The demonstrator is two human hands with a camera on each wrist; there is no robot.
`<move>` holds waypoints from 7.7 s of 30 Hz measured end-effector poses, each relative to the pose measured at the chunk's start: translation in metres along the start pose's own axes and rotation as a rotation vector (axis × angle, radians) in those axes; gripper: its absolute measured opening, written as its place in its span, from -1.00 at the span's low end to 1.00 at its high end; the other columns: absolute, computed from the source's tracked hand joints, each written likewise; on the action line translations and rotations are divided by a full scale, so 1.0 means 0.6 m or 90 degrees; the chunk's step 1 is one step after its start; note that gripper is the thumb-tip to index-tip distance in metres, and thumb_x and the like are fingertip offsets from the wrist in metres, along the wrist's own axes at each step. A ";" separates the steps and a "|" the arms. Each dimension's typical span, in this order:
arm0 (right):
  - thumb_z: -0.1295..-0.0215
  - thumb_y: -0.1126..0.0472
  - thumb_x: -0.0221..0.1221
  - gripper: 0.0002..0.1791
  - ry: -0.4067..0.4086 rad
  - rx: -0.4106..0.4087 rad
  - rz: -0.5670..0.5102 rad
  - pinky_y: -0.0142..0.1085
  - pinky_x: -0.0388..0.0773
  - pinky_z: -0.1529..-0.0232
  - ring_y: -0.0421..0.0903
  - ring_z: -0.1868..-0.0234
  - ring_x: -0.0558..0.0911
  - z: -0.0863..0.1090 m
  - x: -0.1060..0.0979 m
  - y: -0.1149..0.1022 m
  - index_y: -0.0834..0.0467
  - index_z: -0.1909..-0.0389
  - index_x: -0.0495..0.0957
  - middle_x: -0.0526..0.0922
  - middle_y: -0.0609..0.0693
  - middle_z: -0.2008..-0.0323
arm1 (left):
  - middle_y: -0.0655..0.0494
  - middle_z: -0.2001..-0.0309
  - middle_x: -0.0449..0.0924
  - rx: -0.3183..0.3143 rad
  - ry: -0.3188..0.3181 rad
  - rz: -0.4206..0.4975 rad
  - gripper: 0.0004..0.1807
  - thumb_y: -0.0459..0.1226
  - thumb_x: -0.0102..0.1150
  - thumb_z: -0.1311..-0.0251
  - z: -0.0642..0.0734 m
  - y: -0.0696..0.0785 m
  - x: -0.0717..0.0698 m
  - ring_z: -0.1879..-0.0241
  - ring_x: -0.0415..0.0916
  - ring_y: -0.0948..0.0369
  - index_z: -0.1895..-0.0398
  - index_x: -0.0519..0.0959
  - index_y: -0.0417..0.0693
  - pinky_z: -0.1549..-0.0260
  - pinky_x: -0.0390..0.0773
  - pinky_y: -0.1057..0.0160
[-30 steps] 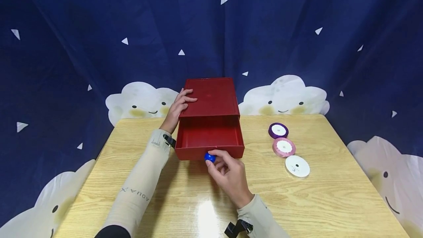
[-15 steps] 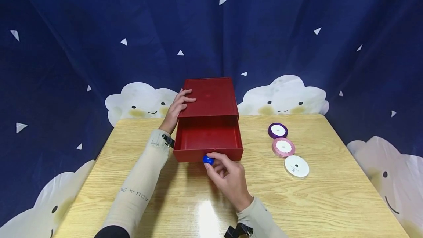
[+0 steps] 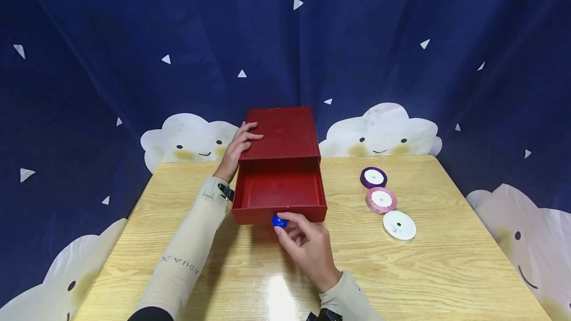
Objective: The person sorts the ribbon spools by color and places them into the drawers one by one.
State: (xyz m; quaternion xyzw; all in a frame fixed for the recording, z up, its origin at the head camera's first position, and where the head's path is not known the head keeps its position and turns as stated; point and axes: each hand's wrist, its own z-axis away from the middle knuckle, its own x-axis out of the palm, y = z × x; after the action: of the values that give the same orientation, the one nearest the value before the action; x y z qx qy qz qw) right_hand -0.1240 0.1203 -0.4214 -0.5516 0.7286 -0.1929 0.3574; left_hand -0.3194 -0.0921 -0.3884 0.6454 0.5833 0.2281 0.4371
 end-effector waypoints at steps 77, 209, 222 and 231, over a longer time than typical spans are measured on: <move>-0.05 0.43 0.35 -0.55 -0.031 -0.081 -0.014 -0.53 0.50 0.54 -0.34 0.50 0.60 0.051 -0.001 0.043 0.12 0.00 0.61 0.71 -0.08 0.37 | -0.34 -0.38 0.14 0.041 0.006 0.001 -0.62 -0.52 -0.23 -0.23 0.001 -0.007 0.001 -0.49 -0.36 -0.12 0.00 0.53 -0.51 -0.41 -0.34 -0.04; 0.16 0.34 0.45 -0.50 0.008 0.015 0.358 -0.59 0.09 -0.22 0.15 -0.06 0.48 0.083 -0.224 0.177 0.18 0.06 0.65 0.60 0.13 -0.05 | -0.23 -0.43 0.09 0.005 0.006 0.008 -0.60 -0.48 -0.28 -0.29 0.002 -0.003 0.003 -0.51 -0.36 0.11 -0.04 0.52 -0.47 -0.41 -0.34 -0.03; 0.15 0.30 0.47 -0.46 0.017 0.096 0.403 0.05 0.32 0.11 0.28 0.05 0.48 0.093 -0.257 0.225 0.22 0.03 0.61 0.56 0.29 0.00 | -0.25 -0.43 0.08 0.010 0.016 0.007 -0.61 -0.47 -0.27 -0.29 0.014 -0.003 0.000 -0.51 -0.38 0.05 -0.04 0.52 -0.47 -0.40 -0.36 -0.06; 0.09 0.24 0.46 -0.45 -0.005 0.182 0.432 0.20 0.31 0.14 0.42 0.03 0.42 0.101 -0.291 0.248 0.26 0.00 0.56 0.48 0.41 -0.04 | -0.26 -0.43 0.08 0.018 0.010 0.010 -0.61 -0.48 -0.27 -0.30 0.007 -0.005 0.006 -0.51 -0.38 0.04 -0.04 0.51 -0.49 -0.41 -0.36 -0.03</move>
State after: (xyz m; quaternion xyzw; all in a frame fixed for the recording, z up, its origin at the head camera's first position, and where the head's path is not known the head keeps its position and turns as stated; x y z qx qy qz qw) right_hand -0.1548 0.3388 -0.5091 -0.2237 0.8345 -0.1608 0.4772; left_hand -0.3167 -0.0899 -0.3938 0.6544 0.5847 0.2280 0.4218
